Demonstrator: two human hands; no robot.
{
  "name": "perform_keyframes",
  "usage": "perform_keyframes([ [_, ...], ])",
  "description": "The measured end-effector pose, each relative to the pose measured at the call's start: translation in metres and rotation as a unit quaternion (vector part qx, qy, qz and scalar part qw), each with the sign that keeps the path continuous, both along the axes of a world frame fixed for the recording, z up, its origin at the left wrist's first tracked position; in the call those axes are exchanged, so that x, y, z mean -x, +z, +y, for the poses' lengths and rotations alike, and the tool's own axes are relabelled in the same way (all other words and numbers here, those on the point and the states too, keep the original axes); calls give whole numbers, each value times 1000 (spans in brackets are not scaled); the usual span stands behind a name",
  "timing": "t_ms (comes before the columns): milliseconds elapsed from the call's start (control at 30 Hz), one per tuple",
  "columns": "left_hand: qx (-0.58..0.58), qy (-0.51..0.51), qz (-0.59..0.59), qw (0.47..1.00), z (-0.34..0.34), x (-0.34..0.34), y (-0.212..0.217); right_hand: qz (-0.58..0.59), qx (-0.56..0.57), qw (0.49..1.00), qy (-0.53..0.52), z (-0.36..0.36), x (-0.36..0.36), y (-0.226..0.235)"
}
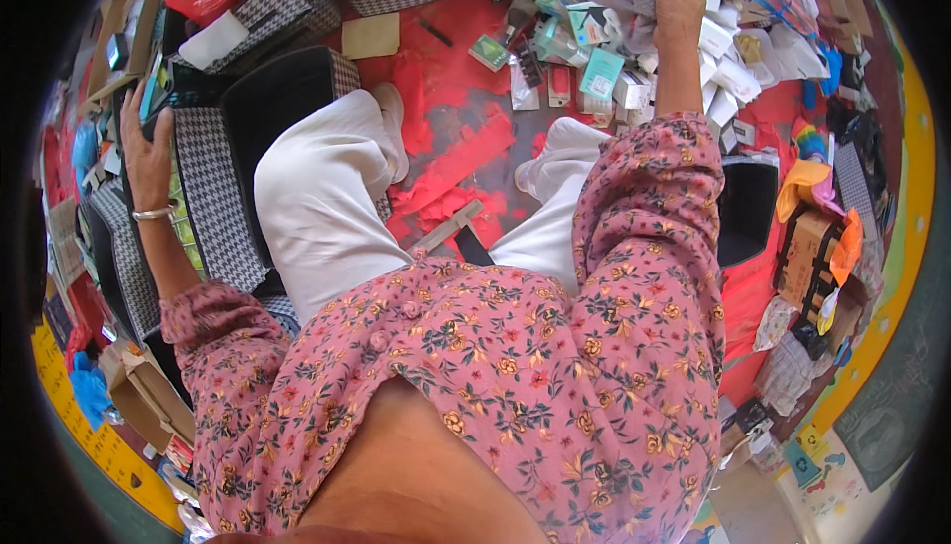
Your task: The person sits on the floor, picks up small boxes, wipes them with a cloth, and places them into storage bins.
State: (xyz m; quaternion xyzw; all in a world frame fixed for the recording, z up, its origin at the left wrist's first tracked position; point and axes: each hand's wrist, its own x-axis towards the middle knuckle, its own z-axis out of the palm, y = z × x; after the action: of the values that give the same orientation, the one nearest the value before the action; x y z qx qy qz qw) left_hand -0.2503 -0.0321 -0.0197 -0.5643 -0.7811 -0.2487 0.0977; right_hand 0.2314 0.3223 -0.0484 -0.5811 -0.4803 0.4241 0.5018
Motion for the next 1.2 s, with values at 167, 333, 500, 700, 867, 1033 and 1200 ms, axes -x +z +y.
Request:
perform_keyframes([
  [167,-48,-265,-209,940,105,-187,53,-517,-66,830,198,16,-24,-53],
  [333,72,-250,-253,932,133,-222,-42,-612,65,713,336,-43,87,-124],
  [500,166,-276,-288,902,142,-245,-19,-540,133,785,274,-80,99,-213],
  [700,236,-283,-292,883,156,-263,17,-602,137,754,225,-92,102,-287],
  [867,258,-259,-327,871,163,-263,18,-628,93,741,220,-78,97,-303],
  [1033,209,-237,-385,867,164,-256,10,-602,57,720,341,-68,83,-260],
  [1200,91,-140,-511,843,184,-227,-9,-578,-126,688,421,-16,93,-154],
])
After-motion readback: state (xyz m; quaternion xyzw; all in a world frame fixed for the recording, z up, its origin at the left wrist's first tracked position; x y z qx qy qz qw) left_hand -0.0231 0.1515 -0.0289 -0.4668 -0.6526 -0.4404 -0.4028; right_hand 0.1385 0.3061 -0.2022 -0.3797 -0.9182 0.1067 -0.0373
